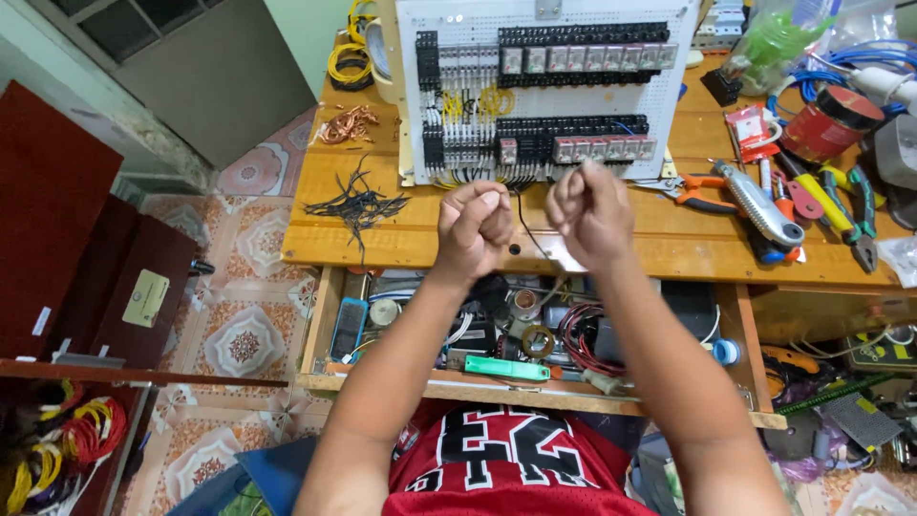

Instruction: Stripping insulation from electrical wires and twisting the copper strands.

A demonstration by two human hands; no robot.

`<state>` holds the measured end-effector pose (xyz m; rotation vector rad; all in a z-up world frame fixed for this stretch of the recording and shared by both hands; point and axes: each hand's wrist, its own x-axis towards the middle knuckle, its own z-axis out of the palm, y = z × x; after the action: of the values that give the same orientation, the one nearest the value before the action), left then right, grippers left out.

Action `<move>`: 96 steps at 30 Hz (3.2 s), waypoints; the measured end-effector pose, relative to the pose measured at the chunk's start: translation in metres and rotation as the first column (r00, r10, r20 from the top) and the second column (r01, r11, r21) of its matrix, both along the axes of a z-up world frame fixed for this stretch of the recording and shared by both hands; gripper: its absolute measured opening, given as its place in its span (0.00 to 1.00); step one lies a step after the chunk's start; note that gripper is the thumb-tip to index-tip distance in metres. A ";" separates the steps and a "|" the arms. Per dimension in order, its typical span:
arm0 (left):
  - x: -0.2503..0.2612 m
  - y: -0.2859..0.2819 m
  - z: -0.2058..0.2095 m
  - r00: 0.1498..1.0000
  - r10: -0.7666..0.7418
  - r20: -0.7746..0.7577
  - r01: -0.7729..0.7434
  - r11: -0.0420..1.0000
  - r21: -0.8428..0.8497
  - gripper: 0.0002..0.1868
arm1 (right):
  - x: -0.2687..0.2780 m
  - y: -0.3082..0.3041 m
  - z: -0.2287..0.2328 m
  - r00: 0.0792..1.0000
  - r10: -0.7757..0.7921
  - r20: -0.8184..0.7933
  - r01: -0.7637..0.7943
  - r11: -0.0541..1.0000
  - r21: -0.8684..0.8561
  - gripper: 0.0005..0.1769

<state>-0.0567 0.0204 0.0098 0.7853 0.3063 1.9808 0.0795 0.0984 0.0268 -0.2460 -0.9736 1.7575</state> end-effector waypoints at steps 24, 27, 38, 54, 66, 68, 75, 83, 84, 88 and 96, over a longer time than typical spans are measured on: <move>-0.040 0.003 -0.064 0.556 0.064 -0.829 -0.443 0.867 -0.230 0.16 | -0.243 -0.002 0.000 0.210 -0.711 0.671 -0.857 0.197 0.477 0.06; -0.040 0.005 -0.071 0.554 0.090 -0.828 -0.460 0.862 -0.214 0.18 | -0.213 -0.026 0.059 0.221 -0.620 0.753 -0.847 0.262 0.463 0.14; -0.036 0.010 -0.080 0.473 0.226 -0.852 -0.575 0.812 -0.104 0.18 | -0.055 -0.019 0.052 0.684 -0.605 0.407 -0.159 0.421 0.893 0.14; -0.008 -0.017 -0.021 0.490 0.392 -0.778 -0.549 0.833 0.074 0.05 | 0.017 -0.042 -0.036 0.797 0.069 0.600 -0.201 0.967 0.155 0.32; -0.012 -0.012 -0.027 0.743 0.106 -0.661 -0.338 0.911 -0.234 0.07 | 0.029 -0.031 -0.044 0.636 -0.298 0.712 -0.093 0.886 0.454 0.18; -0.016 -0.015 -0.021 0.728 0.031 -0.684 -0.297 0.915 -0.274 0.07 | 0.036 -0.026 -0.029 0.560 -0.453 0.693 -0.125 0.781 0.612 0.15; -0.021 -0.013 -0.032 0.709 -0.188 -0.680 -0.049 0.948 -0.314 0.06 | 0.044 -0.025 0.002 0.606 -0.552 0.573 -0.202 0.590 0.782 0.03; -0.015 -0.017 -0.033 0.804 -0.259 -0.535 0.127 0.954 -0.271 0.07 | 0.044 -0.019 -0.010 0.704 -0.383 0.598 -0.219 0.684 0.696 0.05; -0.014 -0.016 -0.036 0.821 -0.263 -0.506 0.131 0.951 -0.282 0.08 | 0.043 -0.019 -0.010 0.699 -0.376 0.608 -0.212 0.704 0.678 0.05; -0.008 -0.012 -0.037 0.822 -0.167 -0.544 -0.033 0.941 -0.338 0.08 | 0.050 -0.013 -0.007 0.644 -0.523 0.558 -0.104 0.663 0.742 0.08; -0.001 -0.020 -0.012 0.825 -0.009 -0.565 -0.227 0.911 -0.346 0.07 | 0.065 -0.047 0.031 0.552 -0.504 0.664 -0.046 0.777 0.628 0.02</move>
<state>-0.0578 0.0005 -0.0022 1.0769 1.0950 1.6638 0.1446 0.0517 0.0580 -0.7979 -2.0017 0.9280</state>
